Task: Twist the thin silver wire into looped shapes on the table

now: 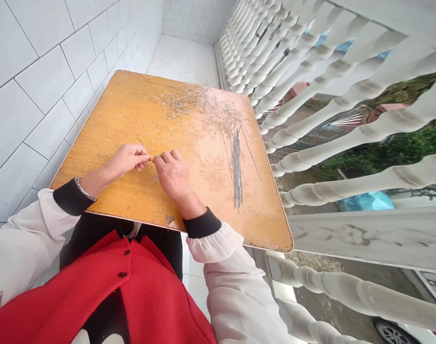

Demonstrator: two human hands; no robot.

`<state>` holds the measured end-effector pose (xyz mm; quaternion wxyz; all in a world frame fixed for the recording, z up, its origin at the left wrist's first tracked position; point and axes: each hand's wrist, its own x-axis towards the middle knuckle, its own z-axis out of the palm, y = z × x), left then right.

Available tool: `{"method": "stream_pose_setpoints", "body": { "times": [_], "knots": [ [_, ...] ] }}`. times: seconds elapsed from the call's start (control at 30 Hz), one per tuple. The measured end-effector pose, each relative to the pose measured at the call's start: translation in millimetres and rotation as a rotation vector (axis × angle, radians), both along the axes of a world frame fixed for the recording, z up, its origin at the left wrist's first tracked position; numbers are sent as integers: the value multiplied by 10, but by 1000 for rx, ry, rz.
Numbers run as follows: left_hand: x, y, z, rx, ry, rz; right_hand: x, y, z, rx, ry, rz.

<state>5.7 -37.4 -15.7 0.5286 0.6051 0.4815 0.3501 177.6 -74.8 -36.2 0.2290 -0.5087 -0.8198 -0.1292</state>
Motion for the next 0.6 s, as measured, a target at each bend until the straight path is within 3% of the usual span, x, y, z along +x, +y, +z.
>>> {"method": "stream_pose_setpoints", "body": {
  "times": [0.23, 0.43, 0.6],
  "knots": [
    [-1, 14, 22, 6, 31, -11, -39, 30, -73, -33, 25, -10],
    [24, 5, 41, 5, -22, 54, -83, 60, -143, -85, 192, -83],
    [7, -7, 81, 13, -28, 107, -2, 99, -114, -128, 156, -116]
  ]
}}
